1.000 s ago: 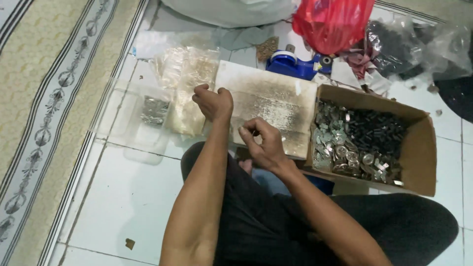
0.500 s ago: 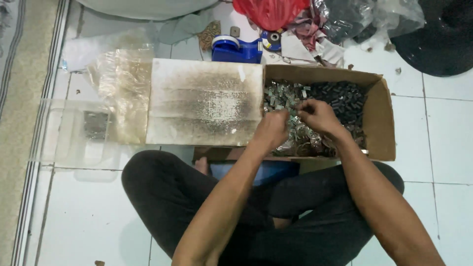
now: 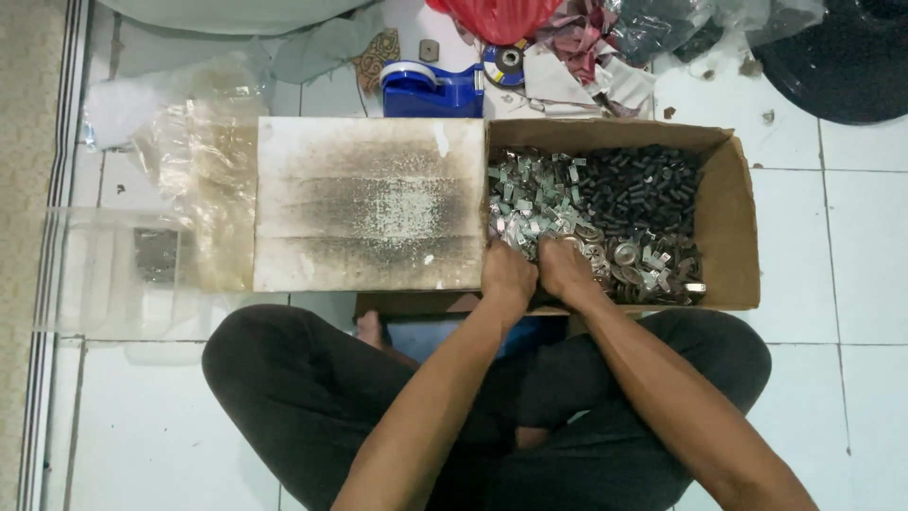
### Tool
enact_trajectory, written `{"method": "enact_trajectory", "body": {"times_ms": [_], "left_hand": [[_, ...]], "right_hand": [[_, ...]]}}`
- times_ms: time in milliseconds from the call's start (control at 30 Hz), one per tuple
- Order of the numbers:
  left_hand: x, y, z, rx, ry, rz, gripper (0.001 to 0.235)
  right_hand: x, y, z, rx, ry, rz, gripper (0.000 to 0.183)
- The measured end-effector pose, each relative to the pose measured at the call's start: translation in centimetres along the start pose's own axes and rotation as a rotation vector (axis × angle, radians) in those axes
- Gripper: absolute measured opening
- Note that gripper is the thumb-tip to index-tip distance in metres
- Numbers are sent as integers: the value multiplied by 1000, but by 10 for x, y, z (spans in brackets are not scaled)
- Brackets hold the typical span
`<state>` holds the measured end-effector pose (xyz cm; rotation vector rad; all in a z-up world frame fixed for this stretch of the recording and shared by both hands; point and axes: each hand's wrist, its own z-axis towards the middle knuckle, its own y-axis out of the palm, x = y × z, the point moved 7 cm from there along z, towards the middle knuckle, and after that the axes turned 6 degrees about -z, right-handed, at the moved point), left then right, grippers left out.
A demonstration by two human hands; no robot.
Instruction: Sorting and assembling small metal components from a box into a plastic bag and onto a workspace.
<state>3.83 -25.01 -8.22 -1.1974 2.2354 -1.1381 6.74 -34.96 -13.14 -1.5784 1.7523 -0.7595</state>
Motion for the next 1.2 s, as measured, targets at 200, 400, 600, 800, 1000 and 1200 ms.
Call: {"method": "enact_trajectory", "body": {"times_ms": [200,400,600,800,1000,1200], "left_hand": [[0,0,-1,-44,4,82,42],[-2,6,3,-16,15,71,40],[-5,4,6,76,-10,-60,36],[2,22,28,167,16,-27,22],[0,26,30,163,45,-93,22],[-2,22,29,178,61,-132,20]], "right_hand": [[3,17,19,-22,13,103,35],[-6,3,0,13,35,69,30],[-16,3,-20,-57,27,111,34],[-9,22,-11,-30,19,257,40],[-47,-20,-65,-73,6,255,46],[-20,23,-19,-56,-141,171,38]]}}
